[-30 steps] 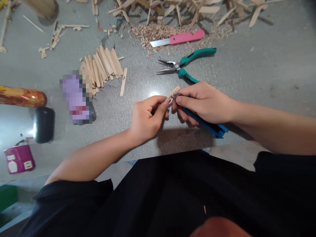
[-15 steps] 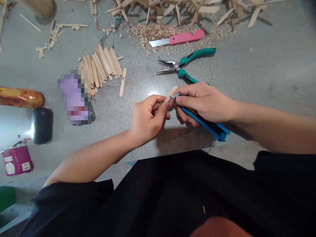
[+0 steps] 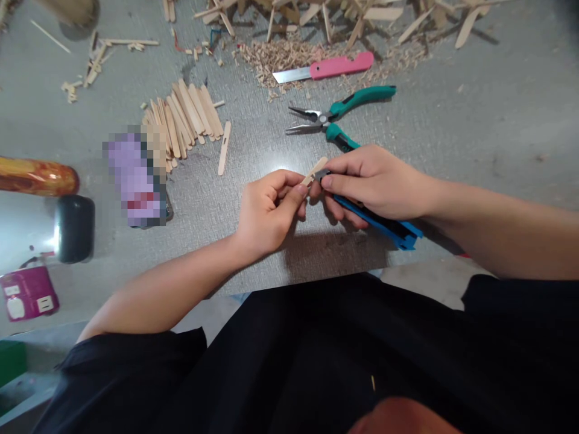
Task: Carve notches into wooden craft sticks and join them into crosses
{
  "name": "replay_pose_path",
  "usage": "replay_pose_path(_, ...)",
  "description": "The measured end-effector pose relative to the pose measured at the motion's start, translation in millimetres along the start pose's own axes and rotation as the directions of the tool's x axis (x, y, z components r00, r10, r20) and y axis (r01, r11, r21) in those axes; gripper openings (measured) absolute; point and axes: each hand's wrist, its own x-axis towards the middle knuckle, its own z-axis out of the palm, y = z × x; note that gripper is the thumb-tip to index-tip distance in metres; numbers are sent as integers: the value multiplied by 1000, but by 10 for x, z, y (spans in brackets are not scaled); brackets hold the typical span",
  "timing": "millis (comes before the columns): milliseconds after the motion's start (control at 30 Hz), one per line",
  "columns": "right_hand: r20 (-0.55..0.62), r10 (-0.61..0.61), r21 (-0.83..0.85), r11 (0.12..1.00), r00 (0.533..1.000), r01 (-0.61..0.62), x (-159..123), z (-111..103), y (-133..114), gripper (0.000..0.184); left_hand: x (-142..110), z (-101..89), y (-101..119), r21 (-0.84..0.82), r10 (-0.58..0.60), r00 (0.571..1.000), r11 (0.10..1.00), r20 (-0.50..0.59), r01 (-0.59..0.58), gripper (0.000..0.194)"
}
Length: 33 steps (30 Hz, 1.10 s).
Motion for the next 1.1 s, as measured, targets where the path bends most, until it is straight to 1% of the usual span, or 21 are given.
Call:
replay_pose_path(133,9,-5,-8,1000,1000,5,6,-25,-20,36,13,-10,10,-22,-13,1000,1000,0,13,45)
replay_pose_path(300,19,18,-34,999,1000,-18,20,-73,-31,37,44,-39,54,-23,-75,997,997,12,75,25)
replay_pose_path(400,42,26,-32,999,999,-24,25,-91,-40,38,73,-55,96,-19,-103,994,994,39,104,19)
replay_pose_path(533,29,21,-28,999,999,-21,31,-92,-63,39,86,-62,125,-10,-124,991,992,53,124,18)
replay_pose_path(767,57,16,-56,998,998,-12,46,-123,-52,33,49,-50,80,22,-101,995,995,19,100,15)
replay_pose_path(933,39,27,-47,999,999,-25,43,-111,-46,32,31,-25,50,50,-72,997,996,6,71,15)
replay_pose_path(1033,48,41,-45,998,998,-39,43,-104,-50,32,15,-9,48,50,-53,999,997,2,53,21)
replay_pose_path(1100,61,46,-41,998,997,-43,43,-104,-52,32,8,-8,45,53,-51,999,997,6,50,29)
